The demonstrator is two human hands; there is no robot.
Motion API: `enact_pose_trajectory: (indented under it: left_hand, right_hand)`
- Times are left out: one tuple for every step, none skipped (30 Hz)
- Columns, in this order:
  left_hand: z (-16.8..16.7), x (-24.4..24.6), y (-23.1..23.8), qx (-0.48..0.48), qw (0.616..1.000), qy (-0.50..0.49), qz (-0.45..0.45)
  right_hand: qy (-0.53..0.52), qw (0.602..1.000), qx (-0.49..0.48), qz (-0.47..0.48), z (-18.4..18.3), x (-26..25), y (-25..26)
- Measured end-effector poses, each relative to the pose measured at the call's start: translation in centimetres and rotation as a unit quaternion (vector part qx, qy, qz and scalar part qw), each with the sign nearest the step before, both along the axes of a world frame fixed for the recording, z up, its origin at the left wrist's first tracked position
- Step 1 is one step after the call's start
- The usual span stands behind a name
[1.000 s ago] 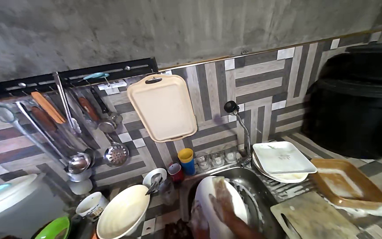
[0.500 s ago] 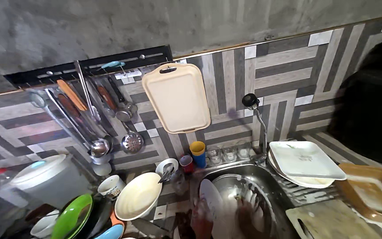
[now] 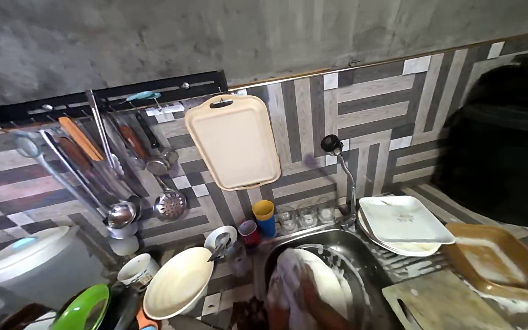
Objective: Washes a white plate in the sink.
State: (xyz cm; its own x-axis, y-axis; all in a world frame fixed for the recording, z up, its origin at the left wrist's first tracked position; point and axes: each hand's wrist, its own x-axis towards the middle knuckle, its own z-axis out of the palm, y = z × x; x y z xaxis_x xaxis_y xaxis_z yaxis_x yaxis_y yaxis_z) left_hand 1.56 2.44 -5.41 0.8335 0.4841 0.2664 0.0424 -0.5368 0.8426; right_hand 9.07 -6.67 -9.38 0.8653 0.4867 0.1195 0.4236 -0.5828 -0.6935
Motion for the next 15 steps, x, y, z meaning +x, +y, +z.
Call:
enact_pose_trajectory:
  left_hand:
    - [0.2,0.3,-0.5,-0.009,1.0,-0.013,-0.004]
    - [0.3,0.5,-0.9,-0.018,1.0,-0.022,-0.005]
    - [0.5,0.6,-1.1,-0.025,0.999,-0.024,-0.002]
    - [0.7,0.6,-0.9,-0.026,0.999,-0.024,0.0]
    - [1.0,0.4,-0.7,-0.021,1.0,-0.015,-0.001]
    - [1.6,0.1,-0.5,-0.016,1.0,0.006,-0.01]
    - [2.4,-0.2,-0.5,-0.008,1.0,0.014,-0.015]
    - [3.2,-0.5,-0.5,0.014,0.999,0.026,-0.022]
    - [3.7,-0.7,-0.6,0.036,0.998,0.038,-0.031]
    - [4.3,-0.7,-0.8,0.047,0.997,0.044,-0.04]
    - [5.1,-0.7,-1.1,0.035,0.997,0.047,-0.05]
    - [5.6,-0.7,-1.4,0.019,0.996,0.058,-0.067]
    - [6.0,-0.9,-1.6,0.013,0.995,0.063,-0.078]
    - [6.1,-0.9,-1.8,0.018,0.994,0.065,-0.084]
    - [6.4,-0.9,-1.9,0.024,0.993,0.069,-0.092]
  right_hand:
    - [0.01,0.999,-0.021,-0.035,0.5,1.6,0.1]
    - [0.021,0.998,-0.03,-0.048,1.0,2.4,0.1]
    - [0.027,0.998,-0.026,-0.041,1.7,2.1,0.1]
    - [0.012,1.0,0.0,-0.025,2.4,0.8,0.1]
    - [-0.022,0.999,0.042,-0.008,2.7,-0.8,0.1]
    - [-0.064,0.995,0.082,0.007,2.9,-2.2,0.2]
    - [-0.102,0.988,0.112,0.016,2.8,-2.7,0.2]
    - [-0.115,0.984,0.133,0.02,2.6,-2.2,0.0]
    - [-0.132,0.982,0.136,0.011,2.8,-1.2,-0.4]
    - [-0.162,0.978,0.131,-0.027,3.5,0.3,-0.9]
    - [-0.172,0.973,0.129,-0.086,4.7,2.3,-1.3]
    - [-0.156,0.968,0.129,-0.151,6.0,4.1,-1.9]
    - [-0.13,0.964,0.123,-0.198,7.2,5.3,-2.4]
    - [-0.117,0.963,0.117,-0.214,8.0,5.7,-2.8]
    - [-0.127,0.966,0.112,-0.193,8.6,5.2,-3.0]
